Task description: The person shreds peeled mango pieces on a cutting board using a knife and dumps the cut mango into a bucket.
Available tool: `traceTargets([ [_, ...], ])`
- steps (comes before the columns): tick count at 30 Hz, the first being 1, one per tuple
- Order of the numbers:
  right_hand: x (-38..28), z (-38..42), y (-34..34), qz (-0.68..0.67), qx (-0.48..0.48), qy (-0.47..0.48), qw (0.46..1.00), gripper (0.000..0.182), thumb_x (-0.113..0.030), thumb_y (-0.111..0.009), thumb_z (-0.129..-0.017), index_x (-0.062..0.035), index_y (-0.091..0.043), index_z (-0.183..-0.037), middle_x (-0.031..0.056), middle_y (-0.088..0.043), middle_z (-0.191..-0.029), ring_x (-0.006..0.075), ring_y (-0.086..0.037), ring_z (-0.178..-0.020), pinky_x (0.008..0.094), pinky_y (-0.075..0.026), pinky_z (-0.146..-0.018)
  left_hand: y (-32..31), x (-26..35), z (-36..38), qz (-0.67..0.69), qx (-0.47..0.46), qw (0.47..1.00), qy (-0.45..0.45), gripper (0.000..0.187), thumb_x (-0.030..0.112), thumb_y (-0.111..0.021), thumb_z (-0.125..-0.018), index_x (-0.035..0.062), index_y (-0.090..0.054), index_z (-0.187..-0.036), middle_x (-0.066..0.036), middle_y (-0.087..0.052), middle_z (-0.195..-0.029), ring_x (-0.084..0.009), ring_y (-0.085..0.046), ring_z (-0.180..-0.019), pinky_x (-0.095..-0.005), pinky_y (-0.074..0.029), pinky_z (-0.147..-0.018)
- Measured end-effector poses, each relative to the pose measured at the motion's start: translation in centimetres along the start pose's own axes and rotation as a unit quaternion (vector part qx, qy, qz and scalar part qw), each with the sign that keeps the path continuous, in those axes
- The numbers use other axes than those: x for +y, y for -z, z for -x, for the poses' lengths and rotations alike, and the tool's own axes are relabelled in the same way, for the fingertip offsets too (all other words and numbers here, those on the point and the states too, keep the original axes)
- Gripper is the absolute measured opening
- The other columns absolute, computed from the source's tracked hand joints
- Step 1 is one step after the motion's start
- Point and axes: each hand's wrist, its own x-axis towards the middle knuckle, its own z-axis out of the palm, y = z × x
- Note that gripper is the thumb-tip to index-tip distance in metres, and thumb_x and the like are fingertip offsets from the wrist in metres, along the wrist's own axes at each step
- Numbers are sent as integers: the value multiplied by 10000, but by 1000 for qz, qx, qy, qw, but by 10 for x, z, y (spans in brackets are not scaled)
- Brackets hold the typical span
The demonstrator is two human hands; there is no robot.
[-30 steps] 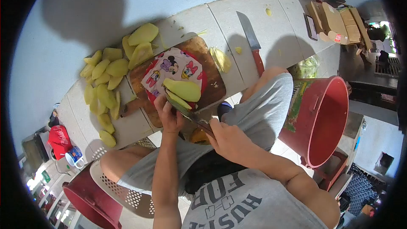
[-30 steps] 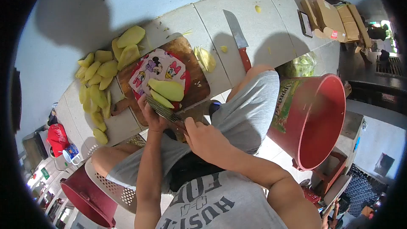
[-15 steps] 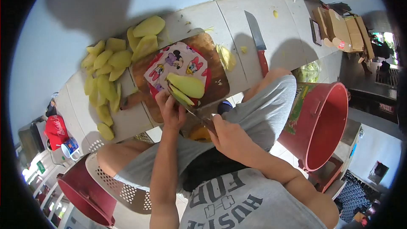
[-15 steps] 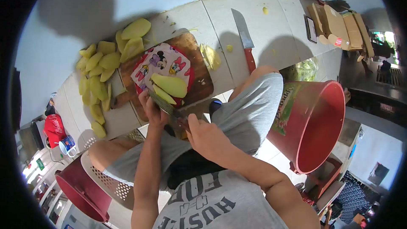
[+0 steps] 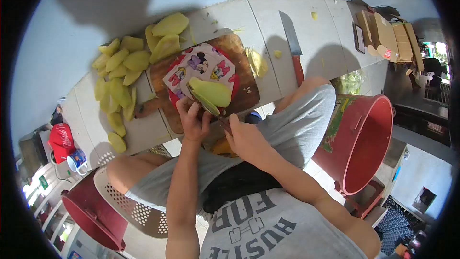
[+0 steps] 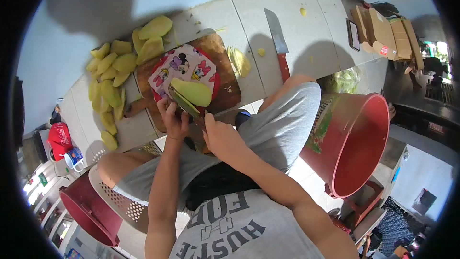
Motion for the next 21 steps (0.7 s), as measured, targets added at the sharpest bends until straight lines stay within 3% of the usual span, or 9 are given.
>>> traceTargets([
  [2, 0, -4, -2, -14, -1, -1, 1000, 267, -160, -605, -950, 7, -437, -1072, 263, -658, -799, 460, -677, -736, 528, -562, -649, 3, -2, 0, -16, -9, 1000, -4, 402, 102, -722, -802, -4, -582, -1163, -178, -454, -1063, -313, -486, -902, -416, -443, -810],
  [4, 0, -5, -2, -27, 10, 2, 1000, 240, -132, -599, -954, 11, -420, -1024, 281, -631, -753, 483, -652, -746, 559, -515, -621, 2, -8, 8, -13, -38, 999, 7, 421, 203, -664, -904, 34, -499, -1253, -195, -450, -1136, -313, -479, -998, -422, -426, -866],
  [5, 0, -6, -1, -26, 10, 1, 1000, 240, -132, -599, -954, 11, -420, -1024, 281, -631, -753, 483, -652, -746, 559, -515, -621, 1, -6, 5, -12, -37, 999, 8, 421, 203, -664, -904, 34, -499, -1253, -195, -450, -1136, -313, -479, -998, -422, -426, -866],
  [7, -1, -7, 2, -31, -4, -9, 999, 239, -135, -596, -956, 11, -418, -1020, 279, -625, -717, 484, -650, -725, 564, -517, -610, -2, -2, 0, 16, 15, 1000, -2, 335, 134, -725, -835, 12, -570, -1106, -172, -450, -1025, -311, -478, -892, -415, -433, -781],
  [11, 17, -20, -19, -10, -9, -5, 1000, 280, -166, -610, -943, 5, -433, -1076, 266, -655, -748, 474, -670, -705, 553, -557, -625, -2, -2, -1, 3, 8, 1000, -21, 317, 198, -709, -888, 24, -558, -1107, -175, -449, -1044, -312, -474, -896, -417, -430, -792],
  [13, 18, -18, -23, -18, -4, -7, 1000, 282, -160, -620, -935, 5, -427, -1059, 275, -651, -747, 489, -659, -704, 561, -555, -629, 1, 1, 1, 7, -7, 1000, 17, 331, 241, -686, -925, 35, -544, -1141, -183, -451, -1076, -321, -483, -924, -427, -429, -827],
  [18, 17, -12, -7, -61, 15, 10, 998, 276, -163, -617, -941, 7, -420, -1032, 279, -648, -749, 491, -653, -715, 554, -545, -635, -2, -3, 0, 8, 10, 1000, -17, 353, 190, -691, -913, 37, -522, -1181, -191, -455, -1102, -339, -498, -984, -435, -431, -874],
  [21, 0, 6, 18, -67, 9, 15, 998, 271, -158, -615, -945, 10, -418, -1025, 279, -647, -755, 483, -654, -735, 551, -532, -643, -2, -9, 10, 35, 7, 999, 11, 375, 152, -697, -899, 36, -518, -1207, -195, -460, -1117, -350, -502, -1007, -439, -433, -889],
])
